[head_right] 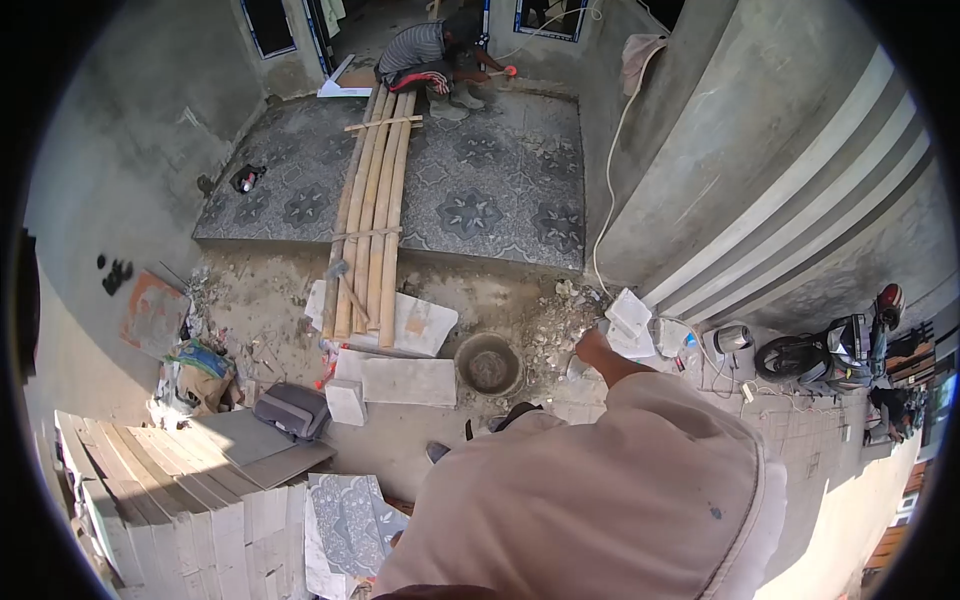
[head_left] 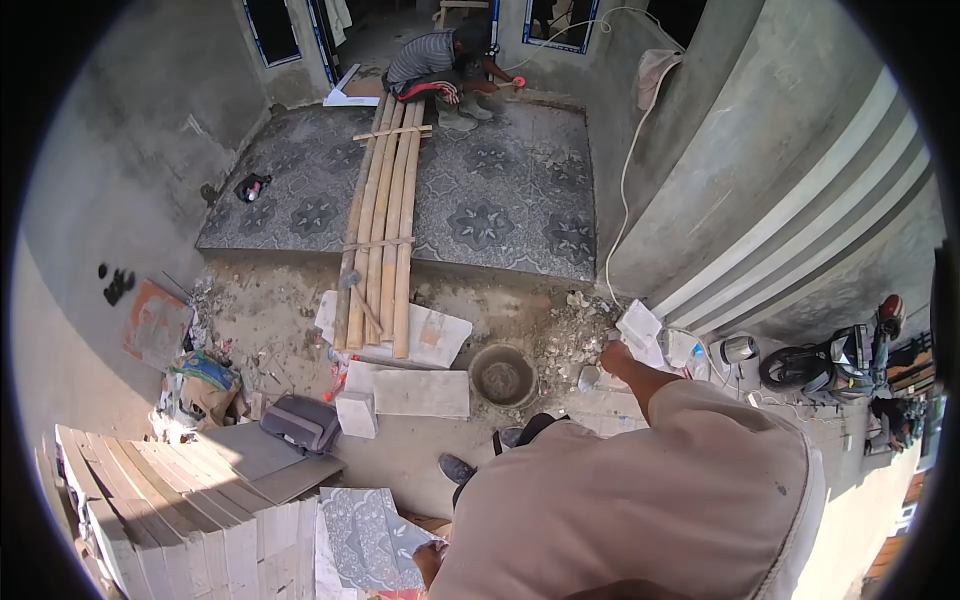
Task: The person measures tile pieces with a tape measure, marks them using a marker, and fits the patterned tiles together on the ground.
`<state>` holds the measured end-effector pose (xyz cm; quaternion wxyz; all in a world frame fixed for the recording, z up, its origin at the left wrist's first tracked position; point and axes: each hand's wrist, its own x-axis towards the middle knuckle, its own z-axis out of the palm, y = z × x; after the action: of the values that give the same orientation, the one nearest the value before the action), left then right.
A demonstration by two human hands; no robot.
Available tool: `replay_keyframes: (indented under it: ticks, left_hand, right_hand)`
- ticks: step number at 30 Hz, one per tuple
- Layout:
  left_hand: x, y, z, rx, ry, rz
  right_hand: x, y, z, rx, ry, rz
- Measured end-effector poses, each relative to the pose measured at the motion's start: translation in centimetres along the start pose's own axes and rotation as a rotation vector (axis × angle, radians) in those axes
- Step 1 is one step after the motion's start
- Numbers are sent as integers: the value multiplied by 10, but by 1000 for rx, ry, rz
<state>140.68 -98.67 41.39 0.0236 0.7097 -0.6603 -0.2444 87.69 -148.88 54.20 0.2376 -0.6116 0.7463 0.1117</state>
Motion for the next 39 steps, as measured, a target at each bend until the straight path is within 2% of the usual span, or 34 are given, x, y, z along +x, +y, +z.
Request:
replay_keyframes:
  ticks: [2,3,4,5,6,7,8,9,10,14,16,17,18,19,20,21,22,24,25,27,29,30,31,33,34,36,37,39]
  left_hand:
    - [12,-35,-29,-68,-38,-32]
    - [23,-51,-48,-134,-68,-91]
    - [33,-67,-63,-294,-103,-212]
    - [43,-83,-79,-756,-148,-502]
    - [57,-94,-96,-1246,-68,-851]
    - [67,-105,-111,-1434,-17,-1012]
    - [78,-118,-121,-1525,-3,-1074]
    - [88,-130,-131,-1590,5,-1112]
    - [98,-141,-135,-1625,-6,-1122]
    - [142,-150,-166,-1594,-125,-1077]
    - [168,-128,-190,-1554,-182,-1046]
    - [177,-101,-203,-1450,-128,-1027]
    - [183,-81,-212,-1345,-77,-1005]
    - [192,-76,-209,-1333,-81,-1009]
    - [202,-73,-200,-1319,-90,-924]
    - [209,-72,-193,-1306,-99,-839]
    - [214,-61,-197,-1297,-103,-842]
    - [220,-35,-207,-1215,-120,-765]
    - [227,-73,-174,-1090,-262,-434]
    - [224,-61,-175,-1071,-266,-436]
    - [222,-43,-186,-1057,-242,-550]
    - [221,-33,-192,-1047,-227,-614]
    - [218,-25,-199,-1040,-217,-656]
    - [216,-15,-205,-1021,-203,-700]
    - [216,-11,-207,-1012,-200,-712]
    - [215,-4,-210,-1004,-193,-725]
    - [216,-1,-211,-1000,-187,-731]
    - [218,9,-213,-993,-183,-735]
  right_hand:
    - [-10,10,33,-50,-109,5]
    - [-21,8,46,-90,-121,-75]
    - [-46,-14,36,80,-160,60]
    - [-75,-38,24,246,-175,201]
    - [-90,-56,23,261,-175,213]
    - [-103,-67,26,309,-187,155]
    - [-110,-71,32,354,-198,96]
    - [-103,-62,56,213,-140,-131]
    - [-90,-47,87,62,-44,-345]
    - [-109,-58,88,266,27,-351]
    - [-117,-58,76,632,-26,52]
    - [-123,-55,74,753,-61,170]
    - [-127,-51,74,761,-68,178]
    - [-132,-43,75,842,-83,298]
    - [-136,-31,82,920,-100,419]
    - [-139,-21,88,964,-151,475]
    - [-132,-1,106,969,-156,481]
    - [-121,35,144,858,-370,486]
    - [-133,33,142,675,-237,424]
    - [-138,35,138,775,-231,503]
    - [-138,42,139,941,-218,611]
    - [-133,48,139,944,-255,590]
    - [-125,59,144,772,-350,426]
    - [-107,78,152,-79,-379,-228]
    - [-105,76,146,-236,-339,-322]
    - [-124,40,95,422,-278,98]
    - [-126,32,81,1066,-185,532]
    - [-116,35,75,1057,-229,506]
